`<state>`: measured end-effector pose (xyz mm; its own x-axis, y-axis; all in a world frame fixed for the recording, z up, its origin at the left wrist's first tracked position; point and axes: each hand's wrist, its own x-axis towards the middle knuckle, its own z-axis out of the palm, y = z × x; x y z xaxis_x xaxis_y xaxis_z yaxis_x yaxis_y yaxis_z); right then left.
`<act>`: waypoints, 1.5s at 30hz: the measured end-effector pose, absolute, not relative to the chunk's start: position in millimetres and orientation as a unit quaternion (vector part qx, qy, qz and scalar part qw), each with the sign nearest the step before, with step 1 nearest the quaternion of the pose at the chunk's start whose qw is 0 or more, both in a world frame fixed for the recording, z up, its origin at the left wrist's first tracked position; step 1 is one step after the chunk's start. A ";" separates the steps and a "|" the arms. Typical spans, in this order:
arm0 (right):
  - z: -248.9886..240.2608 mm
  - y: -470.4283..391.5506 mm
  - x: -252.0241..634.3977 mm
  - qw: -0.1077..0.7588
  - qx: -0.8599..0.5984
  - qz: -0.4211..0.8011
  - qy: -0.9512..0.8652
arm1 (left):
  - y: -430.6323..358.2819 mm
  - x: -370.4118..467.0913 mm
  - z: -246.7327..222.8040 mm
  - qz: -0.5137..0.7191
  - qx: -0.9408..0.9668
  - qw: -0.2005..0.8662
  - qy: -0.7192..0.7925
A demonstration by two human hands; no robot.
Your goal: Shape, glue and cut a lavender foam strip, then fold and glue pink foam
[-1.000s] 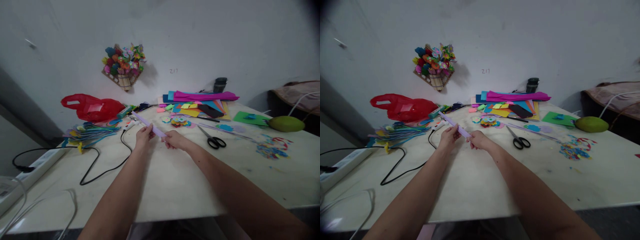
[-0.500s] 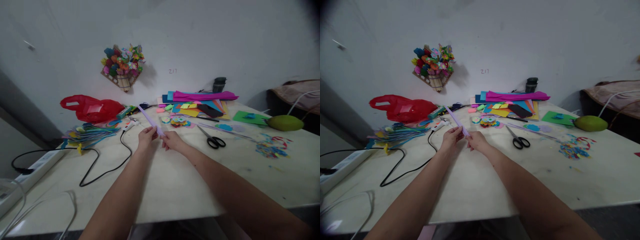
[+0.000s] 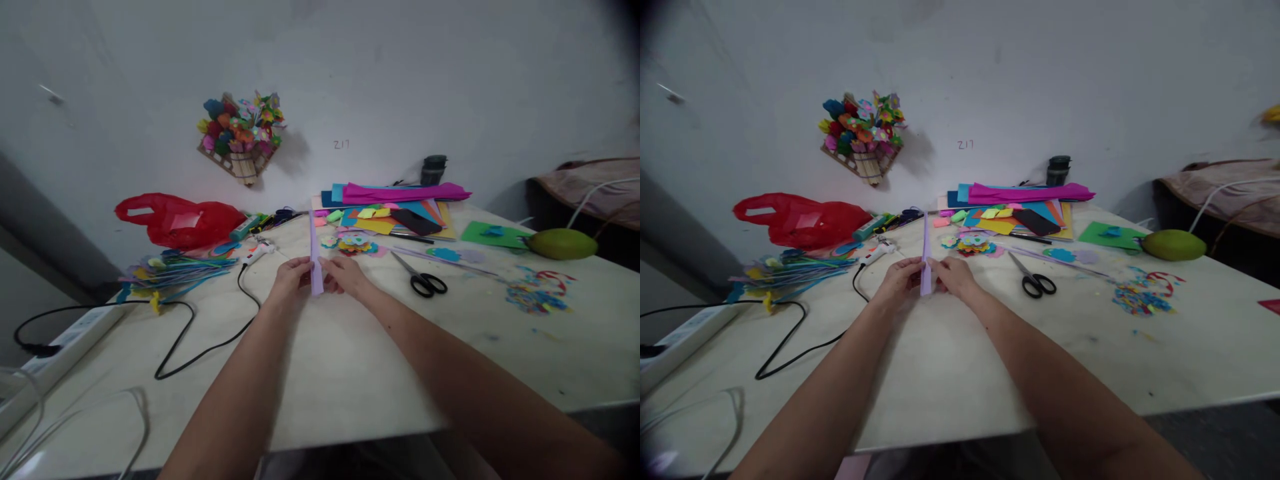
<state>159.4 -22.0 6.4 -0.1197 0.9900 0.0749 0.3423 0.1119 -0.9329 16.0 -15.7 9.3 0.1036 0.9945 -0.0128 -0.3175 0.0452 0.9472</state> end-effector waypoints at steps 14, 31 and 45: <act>17.5 -19.1 168.8 0.463 -0.525 0.532 -0.476 | -17.3 13.2 6.6 0.418 0.508 0.622 0.424; 9.4 -18.8 165.2 0.469 -0.512 0.515 -0.502 | -16.7 6.4 15.1 0.526 0.431 0.596 0.426; 0.0 -10.4 114.9 0.405 -0.522 0.474 -0.582 | -1.3 -29.2 36.0 0.747 0.248 0.439 0.433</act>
<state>114.9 -10.4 0.0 -0.1273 0.9916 -0.0229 0.2238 0.0062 -0.9746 -29.2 -1.3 36.0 -0.4921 0.8705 -0.0102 -0.4410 -0.2392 0.8650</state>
